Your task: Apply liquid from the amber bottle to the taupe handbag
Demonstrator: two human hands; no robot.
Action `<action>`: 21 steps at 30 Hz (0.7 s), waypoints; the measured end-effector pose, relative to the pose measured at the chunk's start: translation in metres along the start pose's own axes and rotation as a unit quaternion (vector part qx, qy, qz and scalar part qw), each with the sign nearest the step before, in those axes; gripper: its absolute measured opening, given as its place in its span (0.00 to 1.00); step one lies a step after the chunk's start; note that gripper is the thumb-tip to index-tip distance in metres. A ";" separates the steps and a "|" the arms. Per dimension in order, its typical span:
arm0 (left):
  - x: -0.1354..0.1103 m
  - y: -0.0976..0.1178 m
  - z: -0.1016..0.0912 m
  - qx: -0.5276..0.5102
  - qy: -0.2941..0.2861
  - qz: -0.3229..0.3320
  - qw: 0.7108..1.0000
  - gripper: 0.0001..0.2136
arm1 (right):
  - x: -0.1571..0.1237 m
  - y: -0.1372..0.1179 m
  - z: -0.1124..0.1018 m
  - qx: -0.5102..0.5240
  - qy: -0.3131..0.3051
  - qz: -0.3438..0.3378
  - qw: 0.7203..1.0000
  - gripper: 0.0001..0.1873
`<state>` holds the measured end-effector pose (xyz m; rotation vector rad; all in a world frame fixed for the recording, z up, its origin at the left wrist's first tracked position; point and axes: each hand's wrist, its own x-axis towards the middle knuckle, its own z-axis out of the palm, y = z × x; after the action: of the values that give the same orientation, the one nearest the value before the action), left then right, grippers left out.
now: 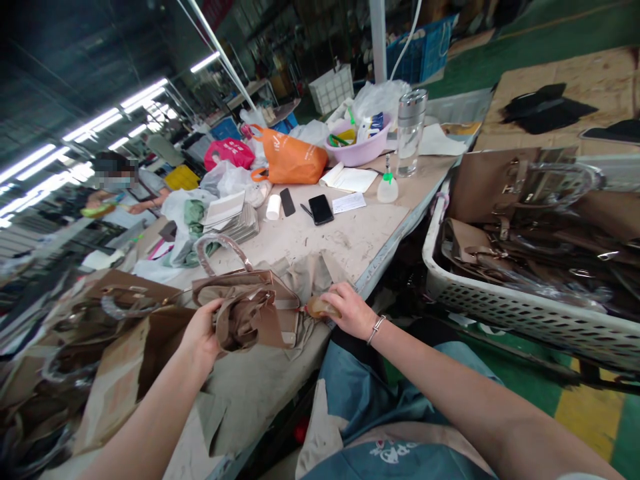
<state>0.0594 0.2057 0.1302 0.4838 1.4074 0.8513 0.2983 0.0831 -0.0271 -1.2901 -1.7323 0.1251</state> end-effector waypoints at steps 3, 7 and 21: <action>0.001 0.001 0.002 -0.004 0.002 0.008 1.000 0.05 | 0.005 -0.003 -0.005 0.009 0.019 0.004 1.000 0.15; 0.005 0.001 0.000 -0.003 0.000 0.008 1.000 0.04 | 0.016 -0.013 -0.018 0.026 0.083 0.011 0.996 0.17; 0.008 0.002 -0.003 0.004 -0.004 0.015 1.000 0.05 | 0.060 -0.028 -0.043 0.043 0.195 -0.017 0.980 0.19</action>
<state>0.0558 0.2124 0.1266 0.5159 1.3999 0.8668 0.3091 0.1005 0.0493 -1.1339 -1.3966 -0.0708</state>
